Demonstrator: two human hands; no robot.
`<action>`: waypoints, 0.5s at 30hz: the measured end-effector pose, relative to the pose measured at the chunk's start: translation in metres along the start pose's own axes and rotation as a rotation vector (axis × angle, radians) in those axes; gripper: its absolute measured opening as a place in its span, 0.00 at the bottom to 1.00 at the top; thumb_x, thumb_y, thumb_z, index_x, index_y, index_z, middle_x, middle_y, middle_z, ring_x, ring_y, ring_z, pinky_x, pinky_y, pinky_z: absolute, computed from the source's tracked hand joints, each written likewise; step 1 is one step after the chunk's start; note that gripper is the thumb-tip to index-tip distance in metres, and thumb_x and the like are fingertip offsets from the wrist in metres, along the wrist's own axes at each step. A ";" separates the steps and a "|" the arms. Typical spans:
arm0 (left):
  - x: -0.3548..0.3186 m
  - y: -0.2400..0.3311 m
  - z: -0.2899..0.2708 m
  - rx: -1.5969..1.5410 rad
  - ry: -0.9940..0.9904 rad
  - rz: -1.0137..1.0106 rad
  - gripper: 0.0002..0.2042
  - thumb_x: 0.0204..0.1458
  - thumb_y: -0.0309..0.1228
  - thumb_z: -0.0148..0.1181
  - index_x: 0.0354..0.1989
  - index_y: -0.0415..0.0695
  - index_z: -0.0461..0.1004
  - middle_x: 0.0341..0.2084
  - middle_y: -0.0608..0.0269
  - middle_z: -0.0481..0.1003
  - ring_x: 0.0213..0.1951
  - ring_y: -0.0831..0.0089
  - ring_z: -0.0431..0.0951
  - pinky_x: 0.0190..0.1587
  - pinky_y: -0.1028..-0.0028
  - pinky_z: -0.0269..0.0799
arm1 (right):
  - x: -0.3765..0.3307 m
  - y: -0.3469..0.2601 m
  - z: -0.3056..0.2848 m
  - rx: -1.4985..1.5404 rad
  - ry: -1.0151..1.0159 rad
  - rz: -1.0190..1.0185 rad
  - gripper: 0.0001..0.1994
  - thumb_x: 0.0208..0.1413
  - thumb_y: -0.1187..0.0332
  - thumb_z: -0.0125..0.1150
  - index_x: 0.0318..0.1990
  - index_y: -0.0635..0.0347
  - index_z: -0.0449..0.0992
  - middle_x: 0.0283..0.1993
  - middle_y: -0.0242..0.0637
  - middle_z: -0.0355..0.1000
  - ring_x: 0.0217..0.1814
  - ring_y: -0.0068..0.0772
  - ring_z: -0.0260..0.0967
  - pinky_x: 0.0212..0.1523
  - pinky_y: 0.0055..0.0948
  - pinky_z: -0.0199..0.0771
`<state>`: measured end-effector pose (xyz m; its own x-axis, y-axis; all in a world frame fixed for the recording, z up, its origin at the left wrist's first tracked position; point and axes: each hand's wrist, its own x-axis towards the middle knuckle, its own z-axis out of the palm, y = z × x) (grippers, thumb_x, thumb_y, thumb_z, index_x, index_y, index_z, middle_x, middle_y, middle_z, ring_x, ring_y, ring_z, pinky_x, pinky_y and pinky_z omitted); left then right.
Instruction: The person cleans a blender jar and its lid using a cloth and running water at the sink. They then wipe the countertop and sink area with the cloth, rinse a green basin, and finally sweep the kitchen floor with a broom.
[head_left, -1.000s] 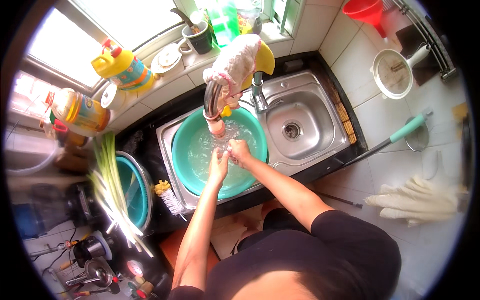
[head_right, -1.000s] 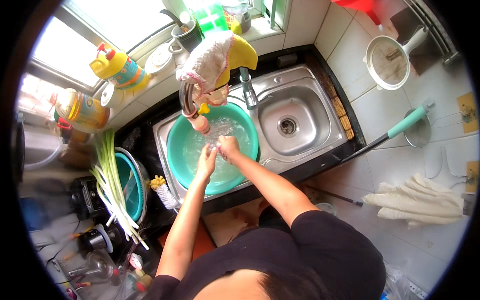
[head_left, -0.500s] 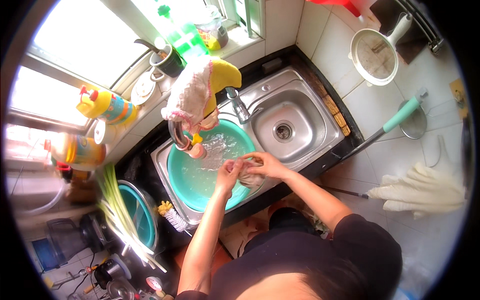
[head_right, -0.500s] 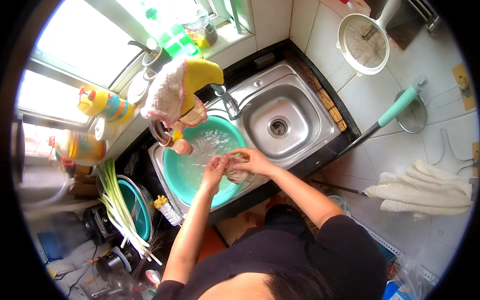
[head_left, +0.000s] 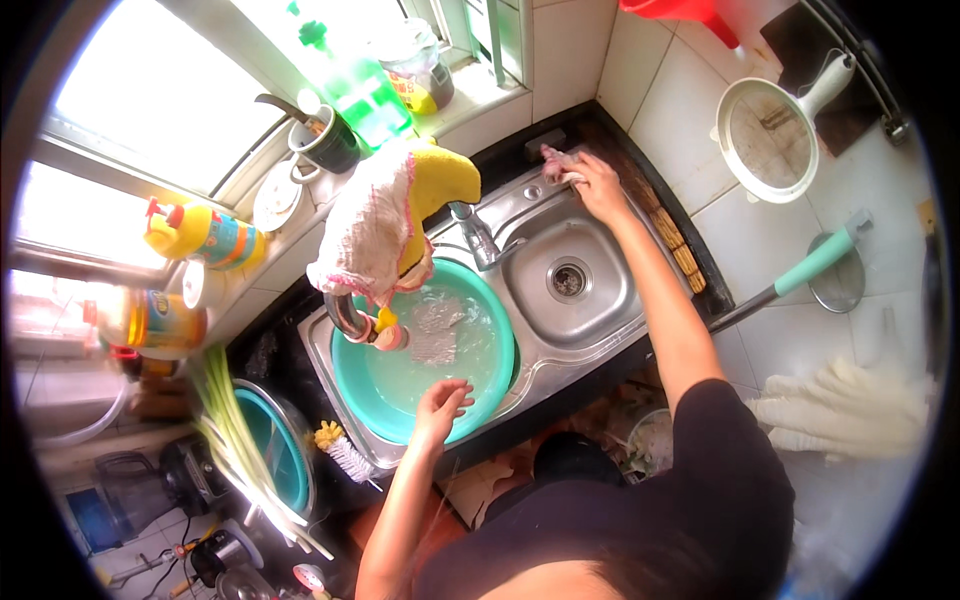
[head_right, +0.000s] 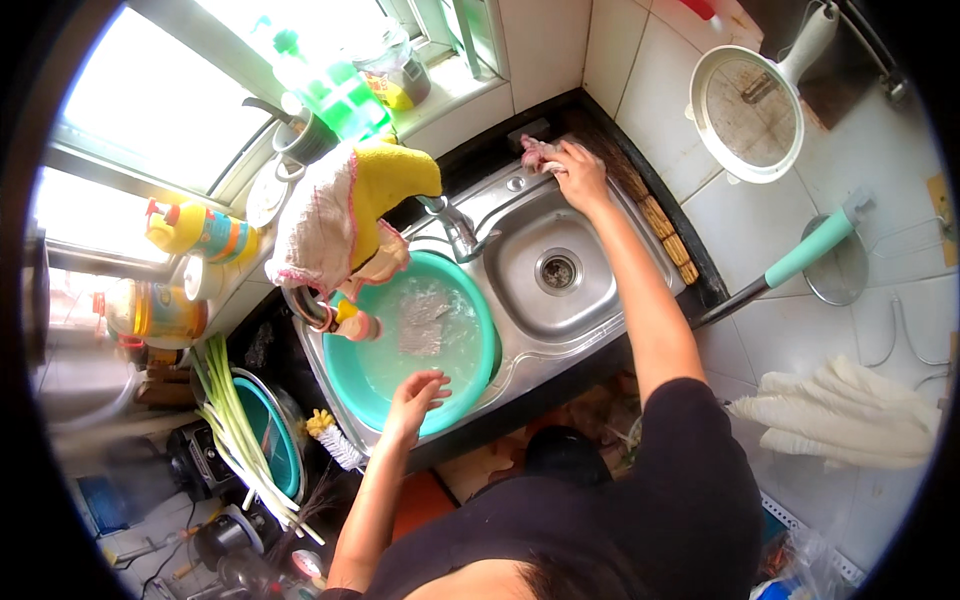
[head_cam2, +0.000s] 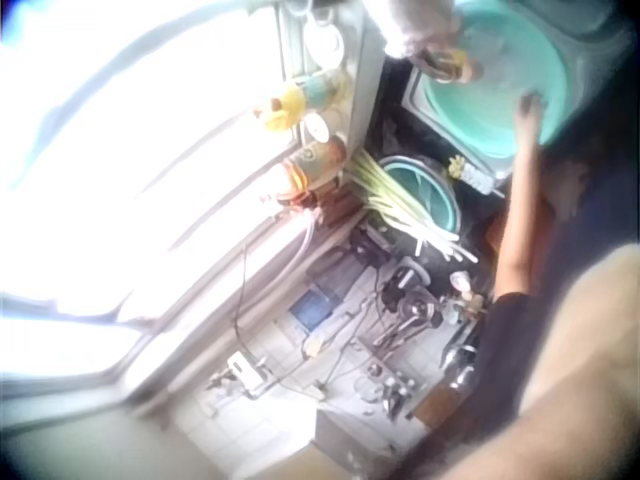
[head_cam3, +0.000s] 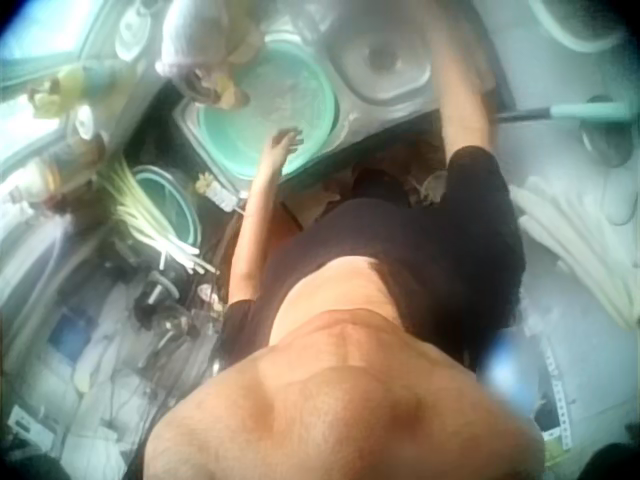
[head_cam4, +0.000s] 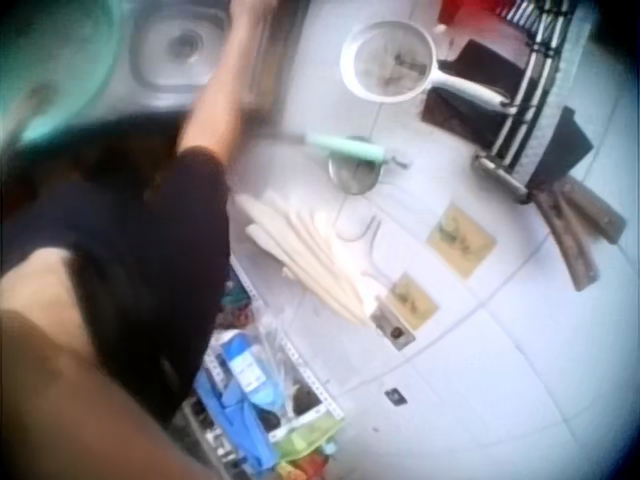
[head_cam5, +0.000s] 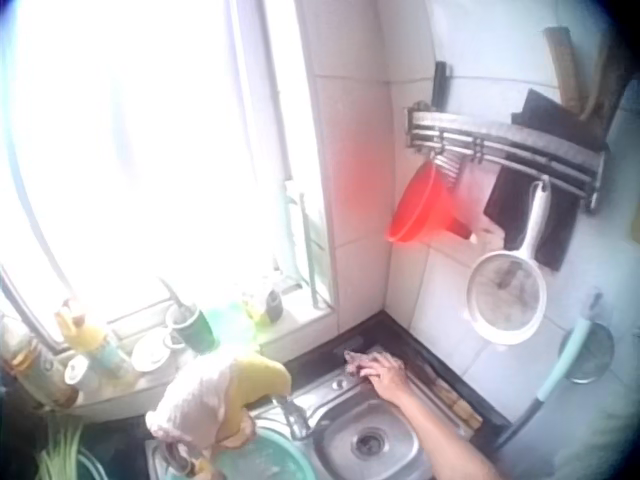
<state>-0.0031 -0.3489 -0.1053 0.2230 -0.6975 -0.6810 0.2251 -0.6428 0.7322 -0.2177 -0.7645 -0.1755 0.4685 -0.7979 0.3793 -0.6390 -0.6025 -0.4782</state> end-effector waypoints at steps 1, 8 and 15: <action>0.000 -0.009 -0.004 -0.013 0.009 -0.016 0.14 0.57 0.31 0.51 0.49 0.38 0.67 0.44 0.57 0.74 0.43 0.69 0.76 0.44 0.72 0.70 | -0.010 0.010 0.026 -0.128 0.046 -0.022 0.15 0.50 0.70 0.54 0.47 0.53 0.75 0.57 0.45 0.66 0.63 0.47 0.57 0.63 0.40 0.54; -0.015 -0.032 -0.007 -0.070 0.073 -0.106 0.12 0.58 0.30 0.50 0.47 0.37 0.68 0.43 0.57 0.74 0.41 0.71 0.76 0.42 0.75 0.69 | -0.035 -0.086 0.119 0.103 -0.104 -0.291 0.24 0.43 0.73 0.55 0.53 0.51 0.72 0.61 0.36 0.63 0.68 0.39 0.53 0.65 0.41 0.52; -0.029 -0.026 -0.021 0.002 0.117 0.040 0.11 0.58 0.30 0.51 0.47 0.39 0.68 0.42 0.58 0.75 0.40 0.71 0.76 0.42 0.75 0.68 | -0.016 -0.052 0.090 -0.005 0.029 -0.188 0.18 0.47 0.73 0.50 0.48 0.50 0.76 0.55 0.36 0.69 0.64 0.42 0.58 0.65 0.44 0.51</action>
<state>0.0047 -0.3056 -0.1051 0.3407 -0.6813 -0.6478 0.2118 -0.6157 0.7590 -0.1377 -0.7220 -0.2281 0.5625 -0.6700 0.4845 -0.5448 -0.7411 -0.3923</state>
